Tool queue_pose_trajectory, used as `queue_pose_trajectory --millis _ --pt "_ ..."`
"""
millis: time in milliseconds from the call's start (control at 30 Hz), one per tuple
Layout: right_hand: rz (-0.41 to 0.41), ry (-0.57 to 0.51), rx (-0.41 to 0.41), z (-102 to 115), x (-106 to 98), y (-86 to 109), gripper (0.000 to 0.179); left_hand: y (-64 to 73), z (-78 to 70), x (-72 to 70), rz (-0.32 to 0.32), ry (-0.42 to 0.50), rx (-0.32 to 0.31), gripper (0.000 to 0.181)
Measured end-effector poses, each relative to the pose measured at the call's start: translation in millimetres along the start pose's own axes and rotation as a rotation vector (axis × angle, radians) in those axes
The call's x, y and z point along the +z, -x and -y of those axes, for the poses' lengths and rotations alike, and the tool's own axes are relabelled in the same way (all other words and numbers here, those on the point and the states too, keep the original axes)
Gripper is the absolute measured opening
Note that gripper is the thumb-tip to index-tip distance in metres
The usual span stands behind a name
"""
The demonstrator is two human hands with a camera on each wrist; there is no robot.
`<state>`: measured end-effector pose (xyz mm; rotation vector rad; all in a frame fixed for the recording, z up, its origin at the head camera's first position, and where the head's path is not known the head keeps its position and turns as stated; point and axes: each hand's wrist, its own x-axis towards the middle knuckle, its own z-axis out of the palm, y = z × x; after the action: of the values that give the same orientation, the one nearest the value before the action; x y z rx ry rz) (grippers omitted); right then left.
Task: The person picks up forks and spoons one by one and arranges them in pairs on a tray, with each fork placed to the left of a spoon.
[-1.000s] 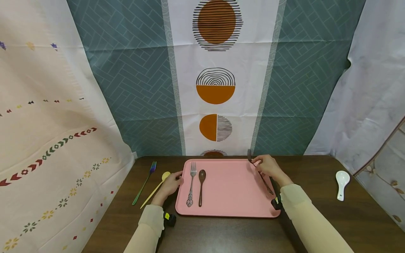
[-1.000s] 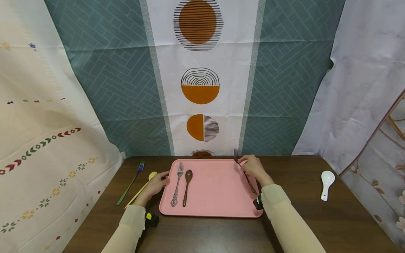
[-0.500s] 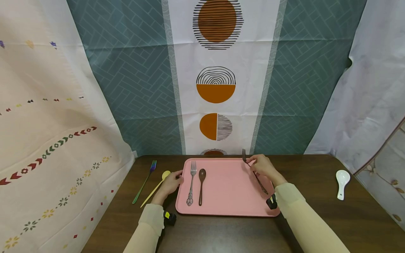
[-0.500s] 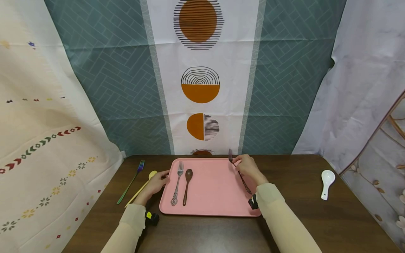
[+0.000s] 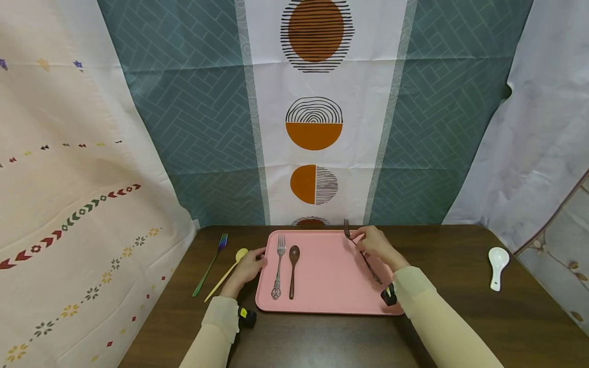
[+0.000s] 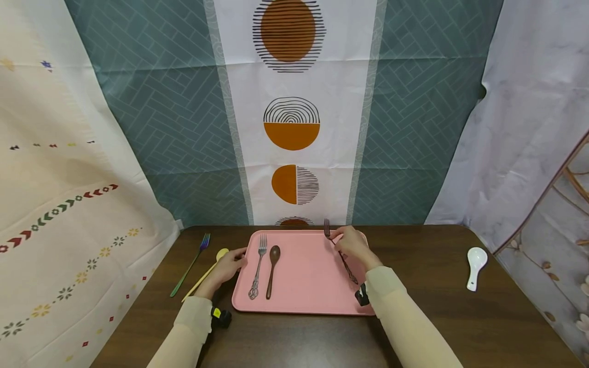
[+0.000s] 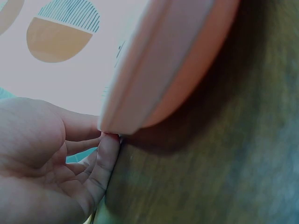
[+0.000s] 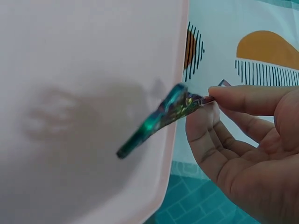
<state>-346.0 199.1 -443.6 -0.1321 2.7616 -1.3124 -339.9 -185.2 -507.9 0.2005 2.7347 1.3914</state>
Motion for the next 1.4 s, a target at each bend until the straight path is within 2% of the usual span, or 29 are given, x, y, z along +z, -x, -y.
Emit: queue_pose_trajectory --millis 333,567,867,1200,1400 --pt "0.055 -0.097 -0.028 8.3 13.8 -1.3 0.040 0.1 -0.3 0.0 0.008 -0.002 -0.002 0.046" --pt "0.092 -0.119 -0.021 10.6 22.7 -3.6 0.043 -0.4 -0.7 -0.5 0.007 -0.003 0.002 0.046" --pt "0.090 -0.015 -0.018 16.5 39.2 -6.2 0.041 0.6 0.9 -0.4 0.005 -0.007 -0.011 0.046" --pt "0.095 0.022 0.006 20.9 54.4 -13.7 0.039 1.5 -0.4 -1.3 0.005 -0.004 -0.018 0.047" --pt "0.074 0.058 -0.038 19.8 61.2 -16.6 0.039 1.1 -1.3 -1.0 0.005 -0.004 -0.023 0.047"
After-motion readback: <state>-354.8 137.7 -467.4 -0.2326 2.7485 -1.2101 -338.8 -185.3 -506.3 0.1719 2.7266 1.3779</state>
